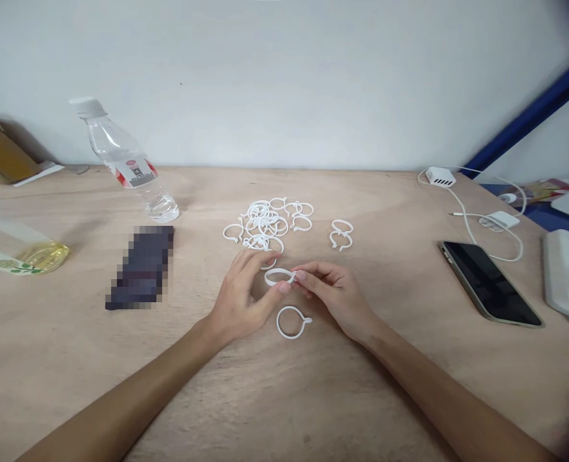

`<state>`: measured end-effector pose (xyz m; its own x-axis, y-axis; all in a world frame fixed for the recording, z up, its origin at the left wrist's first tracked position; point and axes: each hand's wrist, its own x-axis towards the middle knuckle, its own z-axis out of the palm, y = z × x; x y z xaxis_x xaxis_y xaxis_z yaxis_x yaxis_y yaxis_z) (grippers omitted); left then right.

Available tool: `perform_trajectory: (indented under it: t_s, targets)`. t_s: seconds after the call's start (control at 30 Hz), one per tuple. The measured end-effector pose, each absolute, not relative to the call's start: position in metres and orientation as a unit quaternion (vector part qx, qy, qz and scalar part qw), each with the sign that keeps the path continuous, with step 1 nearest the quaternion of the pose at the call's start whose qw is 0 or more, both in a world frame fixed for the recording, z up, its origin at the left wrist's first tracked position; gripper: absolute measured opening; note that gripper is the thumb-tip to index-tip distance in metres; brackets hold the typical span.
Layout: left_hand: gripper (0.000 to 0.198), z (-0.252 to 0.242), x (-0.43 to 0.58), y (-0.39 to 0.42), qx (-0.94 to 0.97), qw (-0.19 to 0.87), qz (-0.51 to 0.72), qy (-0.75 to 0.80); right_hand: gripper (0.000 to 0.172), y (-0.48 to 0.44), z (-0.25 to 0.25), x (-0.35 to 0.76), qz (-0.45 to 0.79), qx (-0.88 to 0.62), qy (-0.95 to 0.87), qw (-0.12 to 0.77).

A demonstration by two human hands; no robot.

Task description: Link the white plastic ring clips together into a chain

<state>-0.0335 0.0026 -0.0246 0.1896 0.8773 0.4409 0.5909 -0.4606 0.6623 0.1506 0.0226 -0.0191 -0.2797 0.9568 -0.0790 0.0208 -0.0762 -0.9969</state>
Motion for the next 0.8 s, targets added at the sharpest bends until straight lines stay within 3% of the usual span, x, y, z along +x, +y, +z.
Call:
perform_trajectory:
  t_s: [0.17, 0.4, 0.8]
  targets:
    - [0.037, -0.0216, -0.0321, 0.0059, 0.786, 0.252, 0.313, 0.470, 0.025, 0.0250, -0.0213, 0.1522, 0.620, -0.424, -0.527, 0.398]
    - [0.049, -0.0238, -0.0328, 0.0087, 0.786, 0.239, 0.321, 0.472, 0.030, 0.0250, -0.0207, 0.1529, 0.615, -0.416, -0.554, 0.376]
    - [0.046, -0.0211, -0.0310, 0.0092, 0.776, 0.297, 0.295, 0.472, 0.028, 0.0231, -0.0199, 0.1517, 0.597, -0.423, -0.580, 0.358]
